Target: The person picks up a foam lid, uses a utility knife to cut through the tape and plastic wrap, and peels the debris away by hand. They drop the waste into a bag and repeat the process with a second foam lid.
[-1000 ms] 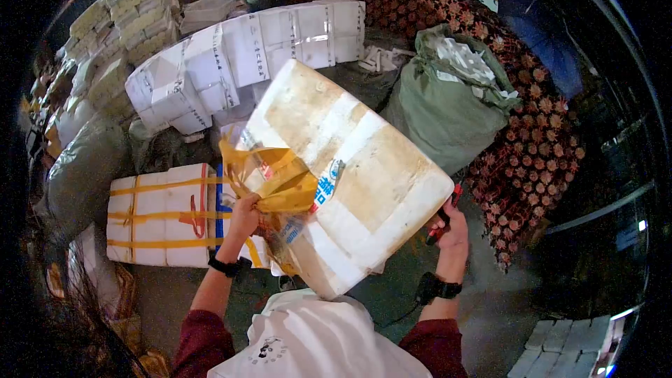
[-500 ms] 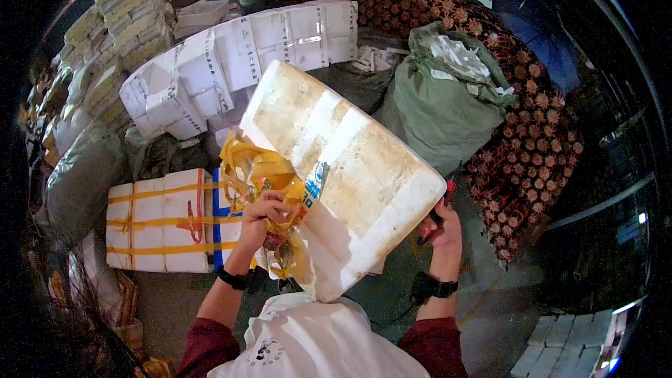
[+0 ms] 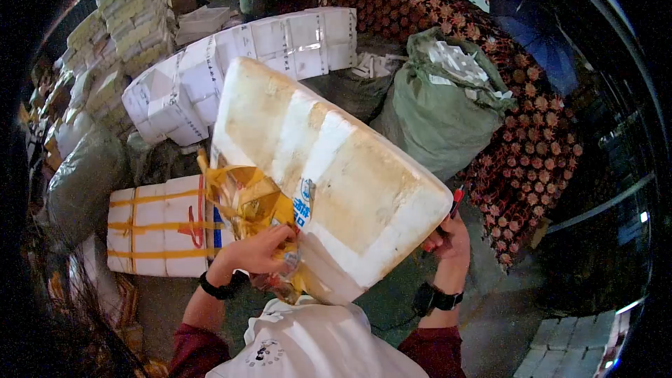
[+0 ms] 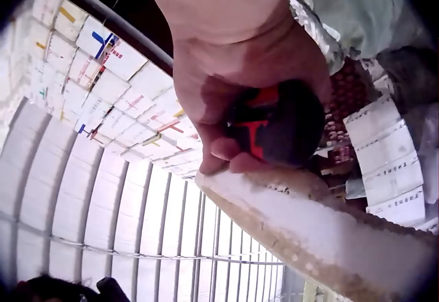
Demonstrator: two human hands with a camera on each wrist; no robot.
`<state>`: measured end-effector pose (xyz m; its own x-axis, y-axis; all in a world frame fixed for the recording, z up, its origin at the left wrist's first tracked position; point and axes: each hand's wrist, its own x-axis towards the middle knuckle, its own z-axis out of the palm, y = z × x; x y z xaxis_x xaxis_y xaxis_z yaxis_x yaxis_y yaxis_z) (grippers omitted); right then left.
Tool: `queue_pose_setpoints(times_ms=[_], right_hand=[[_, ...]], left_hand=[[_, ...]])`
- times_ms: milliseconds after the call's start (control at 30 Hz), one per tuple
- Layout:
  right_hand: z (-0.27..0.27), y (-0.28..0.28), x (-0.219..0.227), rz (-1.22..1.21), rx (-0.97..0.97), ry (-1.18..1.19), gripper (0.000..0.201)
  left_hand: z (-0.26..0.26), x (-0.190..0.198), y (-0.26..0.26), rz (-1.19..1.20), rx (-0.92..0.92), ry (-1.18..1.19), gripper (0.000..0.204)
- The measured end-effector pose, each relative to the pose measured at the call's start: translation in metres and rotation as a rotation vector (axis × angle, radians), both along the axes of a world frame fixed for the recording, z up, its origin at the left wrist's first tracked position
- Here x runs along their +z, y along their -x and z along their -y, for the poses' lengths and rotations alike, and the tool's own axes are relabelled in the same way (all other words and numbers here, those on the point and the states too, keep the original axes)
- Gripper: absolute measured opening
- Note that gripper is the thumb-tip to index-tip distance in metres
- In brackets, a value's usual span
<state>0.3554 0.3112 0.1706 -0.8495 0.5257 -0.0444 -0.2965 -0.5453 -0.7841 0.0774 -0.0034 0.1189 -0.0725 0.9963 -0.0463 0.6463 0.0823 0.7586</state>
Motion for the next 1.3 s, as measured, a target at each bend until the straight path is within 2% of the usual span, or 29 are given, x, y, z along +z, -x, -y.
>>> queue_pose_setpoints(times_ms=[67,100,200,300,367,433,500,533,567,600,633,700,800,833,933,1033,1133,1167,1267,1300], right_hand=[[-0.008,-0.005,-0.005,0.001,-0.003,0.009,0.023],[-0.010,-0.007,-0.007,-0.004,-0.007,0.020,0.025],[-0.009,-0.009,-0.010,-0.001,-0.016,0.028,0.031],[-0.007,-0.009,0.000,0.027,-0.040,0.005,0.036],[-0.003,-0.009,0.005,0.014,-0.061,-0.010,0.039],[0.005,-0.008,0.015,0.014,-0.046,0.017,0.042],[0.016,-0.007,0.025,0.009,-0.030,0.009,0.045],[0.025,-0.004,0.028,-0.001,-0.016,-0.013,0.046],[0.027,0.001,0.031,-0.011,0.001,-0.037,0.047],[0.028,0.003,0.031,-0.005,0.025,-0.046,0.048],[0.028,0.005,0.031,0.000,0.048,-0.054,0.049],[0.033,0.009,0.029,-0.001,0.079,-0.064,0.047],[0.040,0.013,0.031,-0.016,0.092,-0.071,0.043],[0.043,0.014,0.034,-0.013,0.084,-0.067,0.042],[0.046,0.017,0.038,-0.005,0.070,-0.054,0.042],[0.048,0.017,0.042,0.040,0.041,-0.090,0.039],[0.038,0.013,0.031,0.048,-0.002,-0.126,0.030],[0.036,0.012,0.027,0.041,-0.022,-0.111,0.028],[0.035,0.008,0.024,0.066,-0.119,-0.069,0.019],[0.030,0.003,0.018,0.055,-0.143,-0.041,0.019]], left_hand=[[0.002,0.003,0.002,0.218,0.023,0.006,0.057],[0.004,0.003,0.007,0.238,-0.020,-0.007,0.068],[0.021,0.006,0.009,0.611,-0.029,0.009,0.078],[0.037,0.023,0.031,0.684,-0.197,-0.205,0.082],[0.050,0.017,0.035,0.953,-0.045,-0.522,0.065],[0.055,0.007,0.050,0.945,0.250,-0.609,0.047],[0.046,0.010,0.057,0.668,0.672,-0.449,0.028],[0.040,0.006,0.044,0.397,0.700,-0.438,0.021],[0.016,0.029,0.017,0.124,0.724,-0.423,0.015],[-0.001,0.033,0.002,0.188,0.660,-0.407,0.020],[-0.018,0.040,-0.014,0.175,0.674,-0.378,0.024],[-0.046,0.035,-0.023,0.057,0.716,-0.420,0.029],[-0.068,0.025,-0.028,0.195,0.837,-0.405,0.024],[-0.074,0.020,-0.026,0.371,0.831,-0.348,0.017],[-0.091,-0.008,-0.027,0.524,0.801,-0.528,0.010],[-0.099,-0.017,-0.028,0.532,0.794,-0.568,0.006],[-0.100,-0.028,-0.024,0.670,0.835,-0.567,0.005],[-0.097,-0.020,-0.026,0.603,0.849,-0.564,0.002],[-0.099,-0.033,-0.021,0.920,0.797,-0.627,0.003],[-0.099,-0.035,-0.021,0.950,0.827,-0.657,0.004]])
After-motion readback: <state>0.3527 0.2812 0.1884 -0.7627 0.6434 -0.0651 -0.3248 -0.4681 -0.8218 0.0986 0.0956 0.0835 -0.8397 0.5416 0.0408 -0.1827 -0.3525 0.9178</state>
